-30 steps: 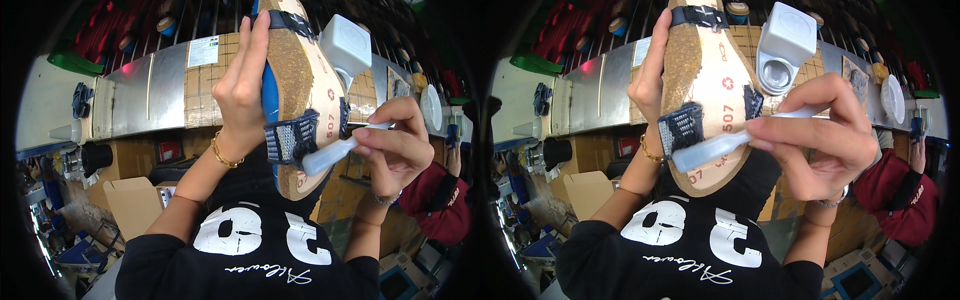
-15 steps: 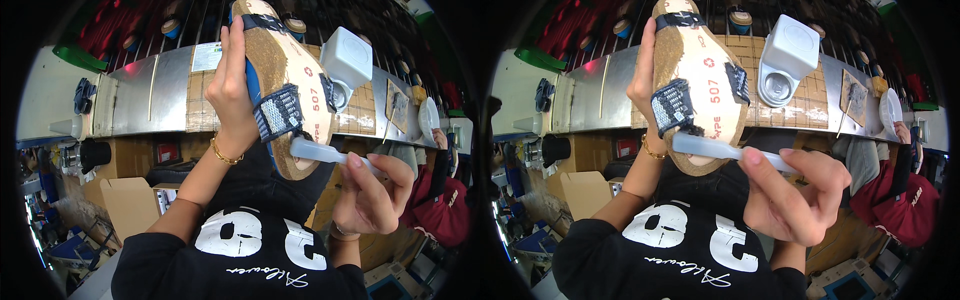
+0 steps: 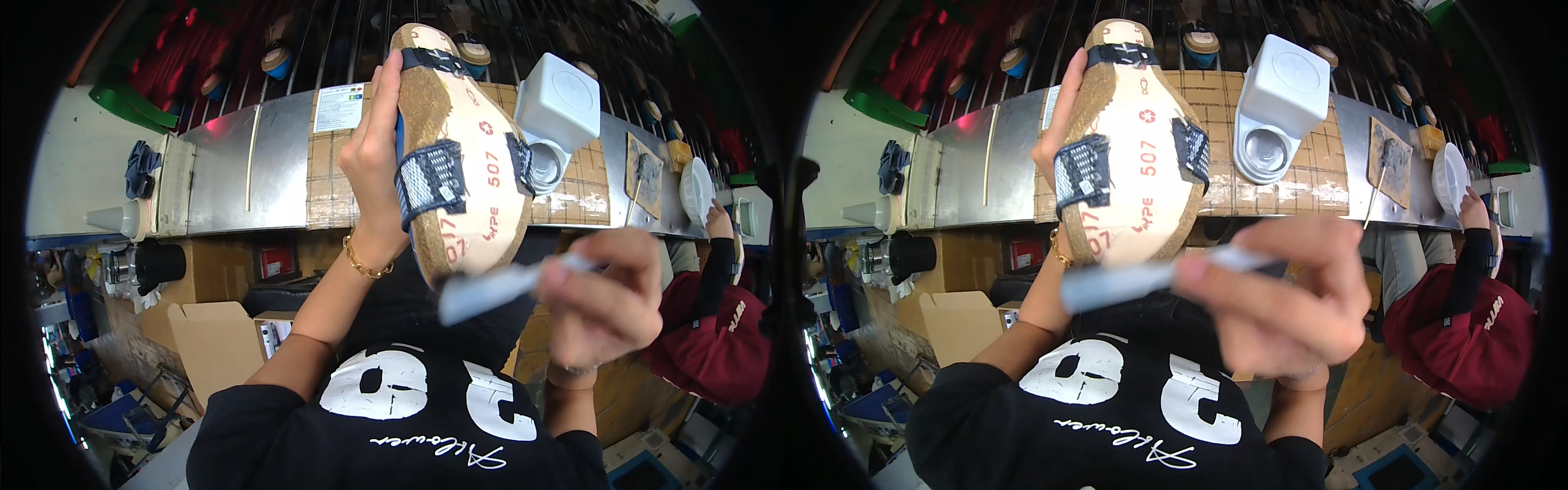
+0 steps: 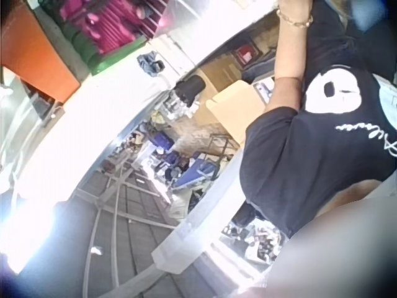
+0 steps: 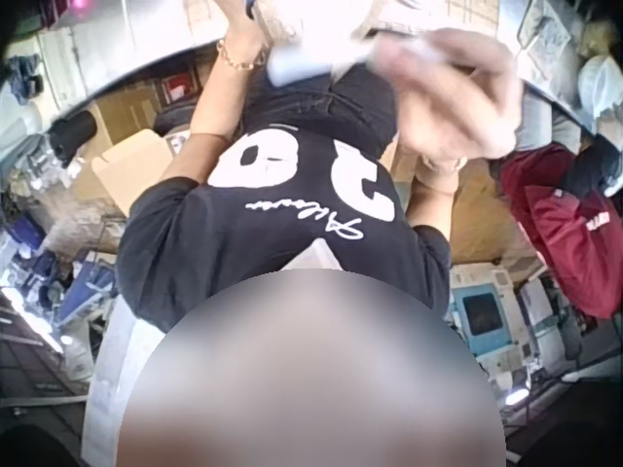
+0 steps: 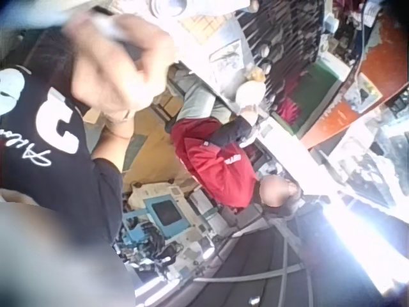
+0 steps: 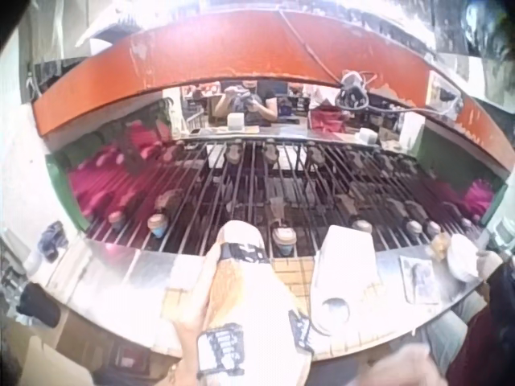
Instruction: The person holds a cork-soled sandal and uses a small brush to apply black paint to the straps. The person repeatedly dips the brush into a container and paints different sections of the straps, rotating the sandal to reach all areas.
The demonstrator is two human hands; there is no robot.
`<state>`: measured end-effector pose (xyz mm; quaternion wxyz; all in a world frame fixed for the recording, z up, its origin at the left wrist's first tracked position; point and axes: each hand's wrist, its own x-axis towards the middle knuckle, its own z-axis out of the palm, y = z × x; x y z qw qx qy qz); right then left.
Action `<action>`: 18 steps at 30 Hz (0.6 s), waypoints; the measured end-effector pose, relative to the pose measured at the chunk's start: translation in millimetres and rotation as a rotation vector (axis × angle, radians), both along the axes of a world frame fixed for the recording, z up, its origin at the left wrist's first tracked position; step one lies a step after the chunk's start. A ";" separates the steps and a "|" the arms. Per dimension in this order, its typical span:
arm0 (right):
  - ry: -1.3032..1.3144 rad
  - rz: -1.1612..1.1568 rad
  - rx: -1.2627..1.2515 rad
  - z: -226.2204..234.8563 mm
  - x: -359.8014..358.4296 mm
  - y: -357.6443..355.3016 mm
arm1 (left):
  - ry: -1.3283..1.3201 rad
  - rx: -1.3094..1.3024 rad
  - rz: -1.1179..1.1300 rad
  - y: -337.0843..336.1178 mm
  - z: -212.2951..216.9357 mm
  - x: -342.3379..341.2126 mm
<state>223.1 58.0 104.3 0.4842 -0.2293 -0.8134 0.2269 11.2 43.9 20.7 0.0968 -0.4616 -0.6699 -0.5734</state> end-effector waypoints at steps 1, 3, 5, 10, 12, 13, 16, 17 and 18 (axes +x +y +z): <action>-0.068 -0.112 -0.018 1.1 -0.4 -0.6 | -0.028 -0.009 -0.026 -0.8 -0.7 -0.4; -0.122 0.071 0.099 5.0 1.1 0.1 | -0.113 0.020 -0.107 -1.7 -2.2 -2.7; -0.109 0.197 0.191 7.8 2.6 1.9 | -0.094 0.019 -0.100 -2.2 -4.6 -3.9; -0.089 0.170 0.081 1.2 2.5 8.8 | -0.370 0.034 -0.250 -2.6 -14.3 -5.6; -0.033 0.239 0.117 -1.8 3.9 9.2 | -0.346 0.086 -0.307 -0.4 -18.0 -7.6; 0.015 0.191 0.054 -3.2 4.6 10.9 | -0.376 0.079 -0.343 -1.2 -19.3 -7.7; -0.068 0.124 -0.099 -7.0 6.0 13.3 | -0.427 0.016 -0.407 -4.4 -20.0 -8.7; -0.057 0.210 -0.048 -6.9 8.1 15.9 | -0.407 0.028 -0.411 -4.3 -19.3 -8.8; -0.028 0.285 0.009 -5.8 11.0 17.6 | -0.437 0.005 -0.428 -6.1 -18.3 -8.5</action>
